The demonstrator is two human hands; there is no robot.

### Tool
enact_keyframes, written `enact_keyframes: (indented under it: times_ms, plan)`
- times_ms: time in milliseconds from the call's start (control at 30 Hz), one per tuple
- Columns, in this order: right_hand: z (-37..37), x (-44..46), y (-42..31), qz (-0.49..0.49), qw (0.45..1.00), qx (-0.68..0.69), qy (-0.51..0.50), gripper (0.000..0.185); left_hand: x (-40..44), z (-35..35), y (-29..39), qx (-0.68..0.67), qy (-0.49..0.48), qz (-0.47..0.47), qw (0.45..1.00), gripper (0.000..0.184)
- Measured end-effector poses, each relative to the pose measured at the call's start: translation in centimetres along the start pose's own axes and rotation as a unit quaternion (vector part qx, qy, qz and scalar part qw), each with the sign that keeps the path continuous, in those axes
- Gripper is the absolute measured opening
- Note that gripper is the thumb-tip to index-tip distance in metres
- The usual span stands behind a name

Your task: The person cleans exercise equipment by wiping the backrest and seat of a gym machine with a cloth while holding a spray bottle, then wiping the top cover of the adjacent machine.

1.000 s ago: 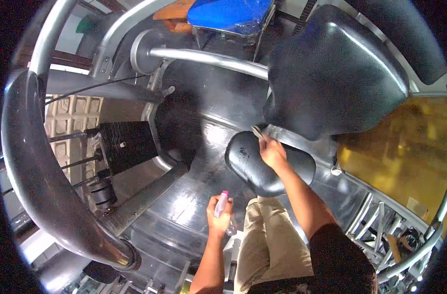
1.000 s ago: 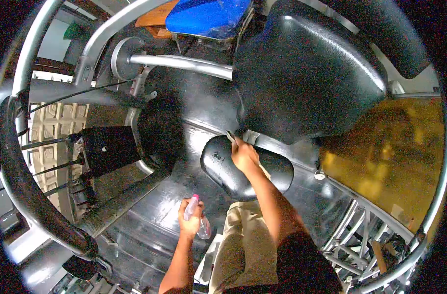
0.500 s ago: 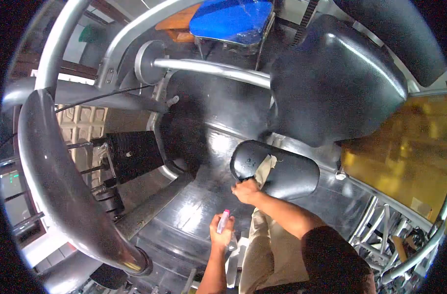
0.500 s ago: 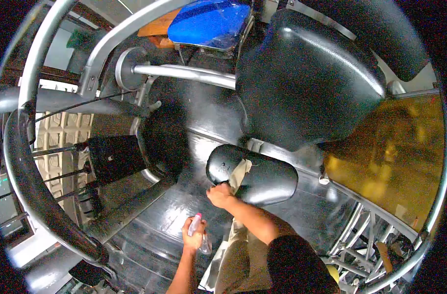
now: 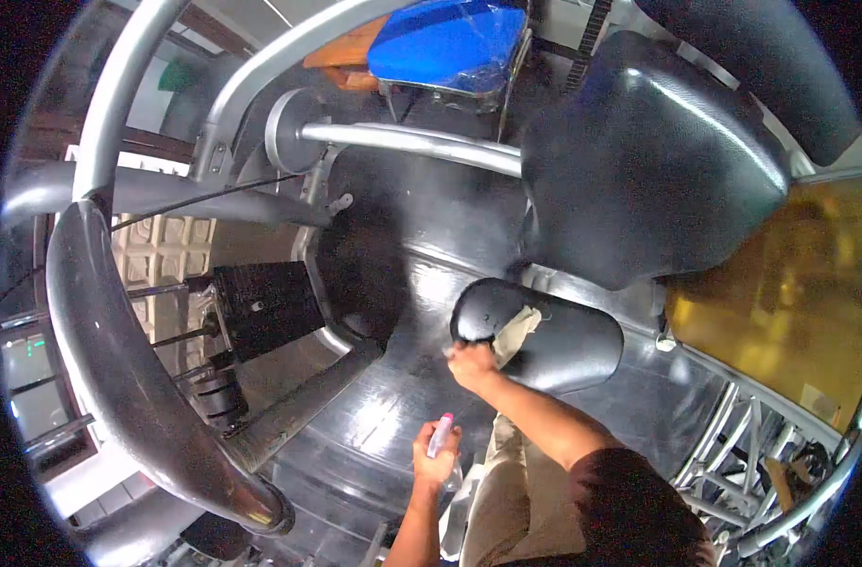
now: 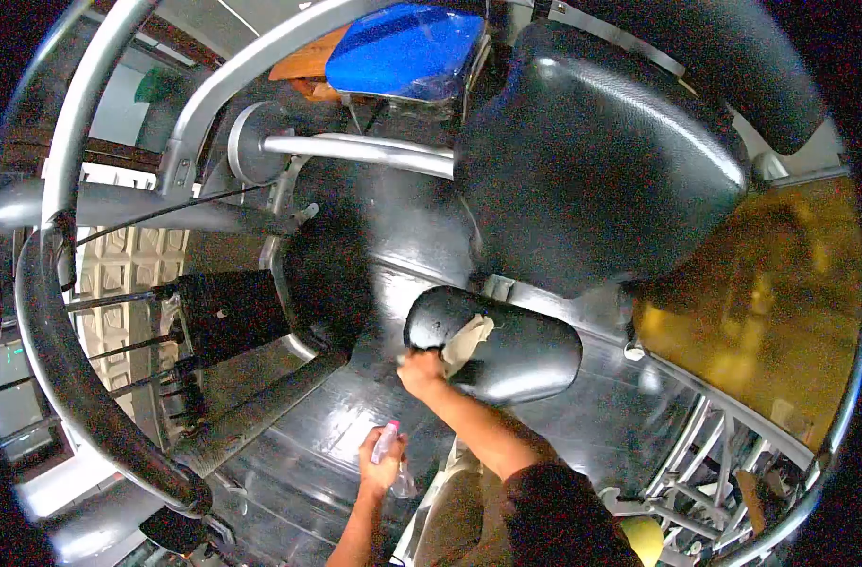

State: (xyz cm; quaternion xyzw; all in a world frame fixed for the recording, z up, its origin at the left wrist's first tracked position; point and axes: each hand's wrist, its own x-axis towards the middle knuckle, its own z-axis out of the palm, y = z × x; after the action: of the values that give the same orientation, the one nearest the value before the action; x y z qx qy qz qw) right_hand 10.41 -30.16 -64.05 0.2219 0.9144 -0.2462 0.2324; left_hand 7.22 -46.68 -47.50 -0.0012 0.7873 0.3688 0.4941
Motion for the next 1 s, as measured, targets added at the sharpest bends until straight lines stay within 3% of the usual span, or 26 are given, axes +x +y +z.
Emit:
enact_keyframes:
  times_ms: [67, 133, 200, 267, 333, 367, 467, 600, 700, 800, 833, 933, 967, 1000]
  plan:
    - [1.2, -2.9, -0.1, 0.014, 0.998, -0.041, -0.042, 0.02, 0.2, 0.2, 0.4, 0.013, -0.004, 0.037, 0.999, 0.014]
    - [-3.0, -4.5, 2.3, -0.032, 0.998, 0.057, -0.019, 0.025, 0.4, 0.5, 0.6, 0.009, -0.009, 0.054, 0.998, 0.016]
    - [-5.9, -5.1, 4.6, 0.03, 0.956, 0.235, 0.174, 0.028, 0.5, 0.7, 0.8, -0.012, -0.016, 0.049, 0.999, 0.019]
    - [-9.1, -2.5, 7.2, 0.244, 0.923, 0.237, 0.179, 0.032, 0.9, 1.0, -0.4, -0.015, -0.013, 0.066, 0.998, 0.02]
    - [-9.0, -0.8, 9.6, 0.311, 0.874, 0.212, 0.307, 0.031, 0.6, 1.1, 0.2, 0.003, -0.006, 0.064, 0.998, 0.02]
    - [-8.6, -0.4, 10.3, 0.322, 0.889, 0.205, 0.252, 0.033, 0.5, 1.1, 0.2, 0.003, -0.005, 0.055, 0.998, 0.02]
    - [-6.7, -2.3, 8.4, 0.259, 0.951, 0.099, 0.139, 0.037, -0.2, 0.9, -0.6, 0.0, -0.01, 0.037, 0.999, 0.017]
    - [-1.8, -7.0, 6.0, 0.085, 0.979, 0.082, 0.165, 0.042, -1.6, 0.4, -0.6, -0.002, -0.013, 0.053, 0.999, 0.014]
    - [-1.6, -10.5, 5.9, 0.064, 0.979, 0.106, 0.164, 0.041, -3.0, 0.1, 0.3, -0.008, -0.008, 0.071, 0.997, 0.018]
    - [-2.4, -11.8, 6.2, 0.126, 0.975, 0.171, 0.063, 0.035, -4.8, -0.7, 1.2, -0.011, -0.003, 0.087, 0.996, 0.02]
    - [-2.6, -13.3, 6.0, 0.093, 0.971, 0.196, 0.096, 0.03, -5.4, -0.9, 1.5, -0.013, -0.003, 0.093, 0.996, 0.02]
    - [-4.9, -17.2, 3.9, 0.118, 0.943, 0.292, 0.11, 0.025, -7.0, -1.7, 1.6, 0.042, 0.009, 0.159, 0.986, 0.018]
    - [-4.5, -18.0, 3.5, 0.069, 0.931, 0.314, 0.175, 0.024, -7.9, -1.9, 1.8, 0.012, 0.01, 0.157, 0.987, 0.017]
    - [-4.9, -19.1, 2.3, 0.09, 0.906, 0.366, 0.191, 0.026, -9.0, -1.8, 2.8, -0.017, 0.011, 0.157, 0.987, 0.017]
